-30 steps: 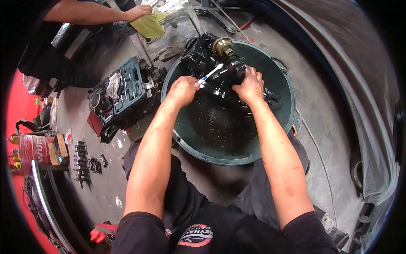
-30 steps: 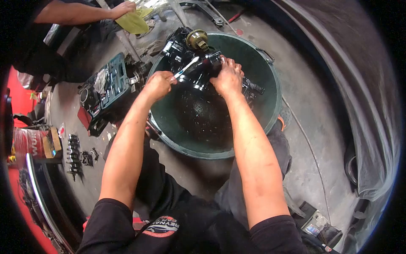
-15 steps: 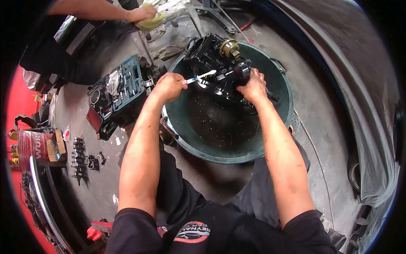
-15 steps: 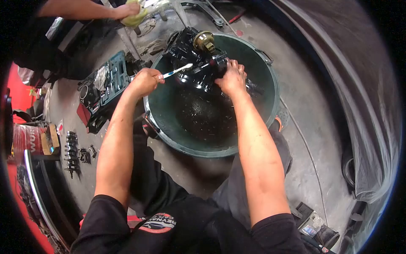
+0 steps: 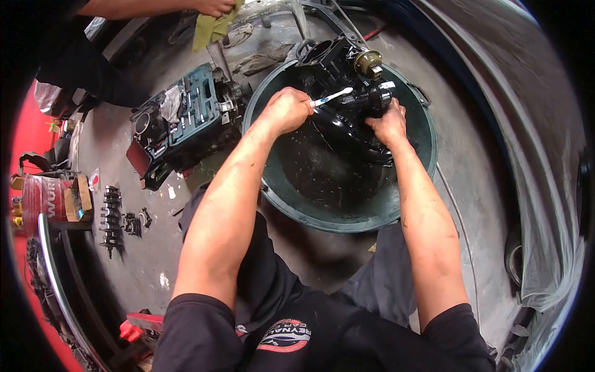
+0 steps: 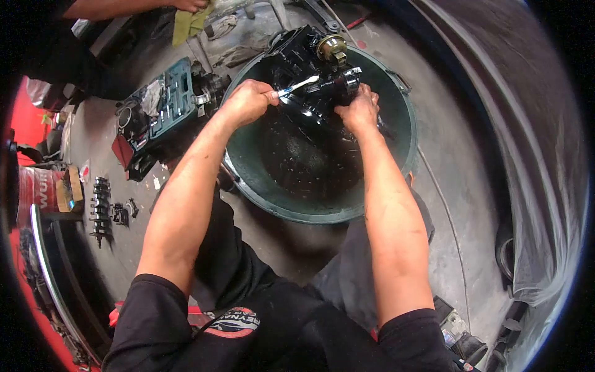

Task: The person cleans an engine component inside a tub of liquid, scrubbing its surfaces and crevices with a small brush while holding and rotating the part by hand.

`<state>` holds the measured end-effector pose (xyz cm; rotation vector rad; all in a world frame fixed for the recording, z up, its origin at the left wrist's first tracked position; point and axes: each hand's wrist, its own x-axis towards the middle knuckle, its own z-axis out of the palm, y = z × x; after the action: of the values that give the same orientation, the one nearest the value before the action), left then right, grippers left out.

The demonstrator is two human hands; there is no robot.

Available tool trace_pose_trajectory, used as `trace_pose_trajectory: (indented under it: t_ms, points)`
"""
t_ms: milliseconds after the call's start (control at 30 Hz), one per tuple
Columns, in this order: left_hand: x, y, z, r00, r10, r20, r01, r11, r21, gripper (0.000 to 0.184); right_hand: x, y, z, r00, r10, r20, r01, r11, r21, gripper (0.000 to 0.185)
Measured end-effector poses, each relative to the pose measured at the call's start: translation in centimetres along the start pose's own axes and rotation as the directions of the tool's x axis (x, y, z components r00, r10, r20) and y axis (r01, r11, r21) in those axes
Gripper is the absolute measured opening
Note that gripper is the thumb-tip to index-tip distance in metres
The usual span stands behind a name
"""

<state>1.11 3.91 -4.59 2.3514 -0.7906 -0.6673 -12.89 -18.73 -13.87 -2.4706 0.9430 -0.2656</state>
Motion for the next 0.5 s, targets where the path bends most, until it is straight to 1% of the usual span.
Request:
trace_pose_trajectory:
  t_ms: [33,133,167,267,333,400,467,500]
  points:
    - [-0.1,0.3,-0.2,1.000,-0.017,0.012,0.017,1.000,0.011,0.025,-0.1,0.0,0.1,1.000,0.004,-0.005,-0.004,1.000,0.001,0.090]
    - [0.5,-0.6,0.7,0.991,0.088,-0.098,-0.082,0.995,0.063,0.029,-0.7,-0.8,-0.6,1.000,0.012,0.003,-0.012,1.000,0.024,0.088]
    - [0.5,-1.0,1.1,0.988,0.084,-0.132,-0.078,0.995,0.054,0.029,-0.8,-1.2,-0.8,1.000,0.012,0.011,-0.012,0.999,0.037,0.087]
    - [-1.5,1.5,0.5,0.986,0.063,-0.154,-0.070,0.997,-0.038,0.029,-0.2,-1.4,0.0,1.000,0.016,-0.019,-0.016,1.000,0.002,0.086]
    - [-1.7,1.5,1.0,0.968,0.140,-0.208,-0.139,0.990,0.018,0.028,-0.5,-2.6,-0.3,1.000,0.008,-0.028,-0.008,1.000,-0.007,0.086]
    - [-1.1,-0.7,3.2,0.948,0.204,-0.242,-0.185,0.978,0.098,0.027,-1.2,-3.5,-0.2,0.999,0.013,-0.029,-0.013,1.000,-0.020,0.086]
    - [-1.4,-3.9,4.6,0.981,0.141,-0.132,-0.141,0.990,0.014,0.031,-1.1,-4.1,-0.4,0.999,-0.006,-0.034,0.005,0.999,-0.038,0.085]
    - [-1.4,-4.9,4.4,0.983,0.083,-0.163,-0.088,0.996,-0.021,0.033,-1.1,-4.4,-0.5,1.000,0.010,-0.014,-0.011,0.998,-0.056,0.087]
